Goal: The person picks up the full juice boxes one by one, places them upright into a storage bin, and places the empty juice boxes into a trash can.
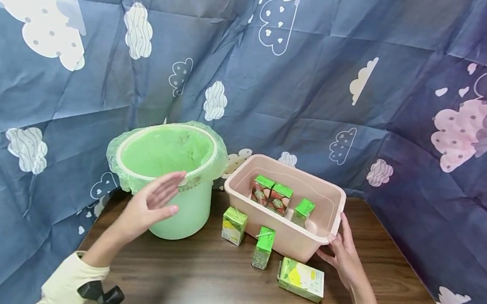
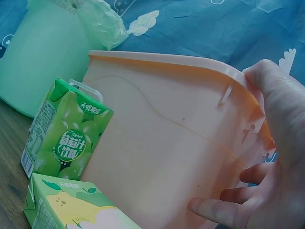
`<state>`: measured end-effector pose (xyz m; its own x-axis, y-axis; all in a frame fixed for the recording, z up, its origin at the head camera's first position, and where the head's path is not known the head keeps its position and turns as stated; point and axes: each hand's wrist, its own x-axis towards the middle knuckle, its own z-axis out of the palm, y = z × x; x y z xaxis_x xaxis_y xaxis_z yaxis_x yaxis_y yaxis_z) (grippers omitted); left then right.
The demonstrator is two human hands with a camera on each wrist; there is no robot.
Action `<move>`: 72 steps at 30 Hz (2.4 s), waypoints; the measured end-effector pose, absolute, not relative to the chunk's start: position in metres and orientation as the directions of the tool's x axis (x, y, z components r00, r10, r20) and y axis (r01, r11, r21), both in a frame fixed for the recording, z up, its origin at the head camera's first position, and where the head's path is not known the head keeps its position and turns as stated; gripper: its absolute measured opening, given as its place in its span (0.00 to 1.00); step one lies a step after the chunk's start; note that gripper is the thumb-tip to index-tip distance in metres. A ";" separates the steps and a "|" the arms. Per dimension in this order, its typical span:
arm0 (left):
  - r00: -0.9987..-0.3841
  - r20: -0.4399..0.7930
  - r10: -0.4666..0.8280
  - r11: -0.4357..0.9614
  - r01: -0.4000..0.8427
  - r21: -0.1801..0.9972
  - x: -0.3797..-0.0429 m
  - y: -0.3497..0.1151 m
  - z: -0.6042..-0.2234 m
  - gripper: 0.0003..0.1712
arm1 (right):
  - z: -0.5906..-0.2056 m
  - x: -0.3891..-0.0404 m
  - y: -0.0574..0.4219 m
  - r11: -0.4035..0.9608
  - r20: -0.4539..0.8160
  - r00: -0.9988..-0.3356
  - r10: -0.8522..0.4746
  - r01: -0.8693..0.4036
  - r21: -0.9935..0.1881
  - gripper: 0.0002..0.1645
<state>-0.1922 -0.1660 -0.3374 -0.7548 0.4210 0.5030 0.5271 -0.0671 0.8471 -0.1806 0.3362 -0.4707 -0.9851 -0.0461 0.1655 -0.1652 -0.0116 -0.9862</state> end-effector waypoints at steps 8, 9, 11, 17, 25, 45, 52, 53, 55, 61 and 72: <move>-0.717 0.660 0.224 -0.060 0.666 0.744 -0.210 -0.219 -0.297 0.39 | -0.471 -0.182 0.335 -0.029 0.170 -0.985 -0.042 -0.169 -0.985 0.45; -0.713 0.677 0.180 -0.047 0.681 0.730 -0.216 -0.227 -0.296 0.39 | -0.471 -0.183 0.335 -0.031 0.171 -0.985 -0.040 -0.169 -0.985 0.45; -0.719 0.690 0.088 0.000 0.693 0.721 -0.227 -0.242 -0.298 0.37 | -0.471 -0.183 0.336 -0.032 0.173 -0.984 -0.038 -0.172 -0.985 0.45; -0.842 0.538 -0.047 0.320 0.497 0.806 -0.258 -0.272 -0.321 0.38 | -0.473 -0.181 0.339 -0.030 0.186 -0.981 -0.060 -0.184 -0.982 0.45; -0.963 0.265 0.046 0.217 0.268 0.939 -0.275 -0.258 -0.349 0.42 | -0.475 -0.179 0.345 -0.053 0.223 -0.971 -0.084 -0.219 -0.974 0.46; -0.971 0.238 -0.012 0.058 0.237 0.970 -0.273 -0.255 -0.352 0.47 | -0.471 -0.176 0.339 -0.084 0.302 -0.953 -0.040 -0.298 -0.951 0.43; -0.977 0.212 -0.023 0.161 0.206 0.965 -0.268 -0.260 -0.348 0.47 | -0.493 -0.166 0.338 -0.005 0.416 -0.907 0.065 -0.417 -0.909 0.33; -0.978 0.209 -0.021 0.167 0.203 0.965 -0.267 -0.260 -0.347 0.46 | -0.499 -0.164 0.337 0.052 0.422 -0.904 0.070 -0.419 -0.907 0.32; -0.979 0.204 -0.014 0.178 0.198 0.964 -0.266 -0.260 -0.345 0.46 | -0.512 -0.157 0.336 0.161 0.414 -0.908 0.067 -0.400 -0.902 0.31; -0.982 0.189 0.024 0.192 0.190 0.963 -0.265 -0.255 -0.339 0.46 | -0.538 -0.137 0.334 0.437 0.292 -0.956 -0.011 -0.267 -0.859 0.37; -0.985 0.156 0.066 0.211 0.167 0.963 -0.263 -0.252 -0.342 0.46 | -0.561 -0.123 0.336 0.705 0.210 -0.977 -0.032 -0.171 -0.688 0.47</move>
